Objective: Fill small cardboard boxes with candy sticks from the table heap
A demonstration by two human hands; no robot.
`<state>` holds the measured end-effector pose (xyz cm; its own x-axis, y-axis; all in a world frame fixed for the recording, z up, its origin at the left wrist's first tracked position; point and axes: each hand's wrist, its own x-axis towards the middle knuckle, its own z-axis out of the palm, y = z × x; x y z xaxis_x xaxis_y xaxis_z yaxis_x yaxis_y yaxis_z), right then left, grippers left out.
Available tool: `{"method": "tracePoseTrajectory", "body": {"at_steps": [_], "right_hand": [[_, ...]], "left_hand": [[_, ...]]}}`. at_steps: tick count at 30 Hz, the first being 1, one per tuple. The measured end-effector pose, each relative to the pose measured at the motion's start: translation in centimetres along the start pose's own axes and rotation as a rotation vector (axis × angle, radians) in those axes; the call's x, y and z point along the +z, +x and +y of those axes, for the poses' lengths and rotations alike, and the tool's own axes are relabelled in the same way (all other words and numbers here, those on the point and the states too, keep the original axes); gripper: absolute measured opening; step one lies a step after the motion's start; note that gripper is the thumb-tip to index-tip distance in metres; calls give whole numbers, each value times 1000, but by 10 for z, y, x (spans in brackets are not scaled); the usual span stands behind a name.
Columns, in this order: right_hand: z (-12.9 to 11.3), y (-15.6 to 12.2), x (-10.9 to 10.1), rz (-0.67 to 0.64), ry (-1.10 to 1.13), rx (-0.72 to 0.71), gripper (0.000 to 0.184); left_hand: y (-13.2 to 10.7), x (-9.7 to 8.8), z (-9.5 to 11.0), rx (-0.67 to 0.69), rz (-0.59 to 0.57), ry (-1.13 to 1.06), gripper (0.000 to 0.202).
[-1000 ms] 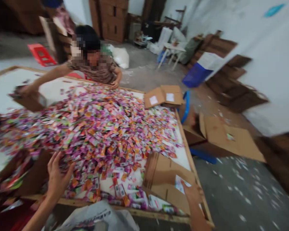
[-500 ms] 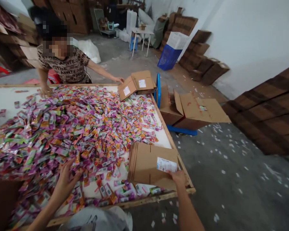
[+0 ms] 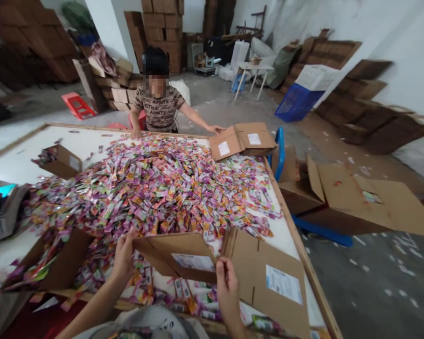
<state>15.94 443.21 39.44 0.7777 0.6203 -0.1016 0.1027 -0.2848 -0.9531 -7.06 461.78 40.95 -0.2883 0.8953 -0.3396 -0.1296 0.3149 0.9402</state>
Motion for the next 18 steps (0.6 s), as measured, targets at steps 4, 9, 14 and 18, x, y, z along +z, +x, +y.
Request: {"method": "tracePoseTrajectory", "body": {"at_steps": [4,9,14,18], "right_hand": [[4,-26,43,-137,139,71,55],[18,-51,75,-178,147,62,52],[45,-55,81,-206,125,98,54],[67,-47,72,-97,59,240,67]], "left_hand": [[27,-48,-30,-64,93,-55,48],[38,-77,-57,-196,101,-64,32],[31,-82,-66,-335,4,-69,11],[16,-80,-67,-353,-254,-128,24]]}}
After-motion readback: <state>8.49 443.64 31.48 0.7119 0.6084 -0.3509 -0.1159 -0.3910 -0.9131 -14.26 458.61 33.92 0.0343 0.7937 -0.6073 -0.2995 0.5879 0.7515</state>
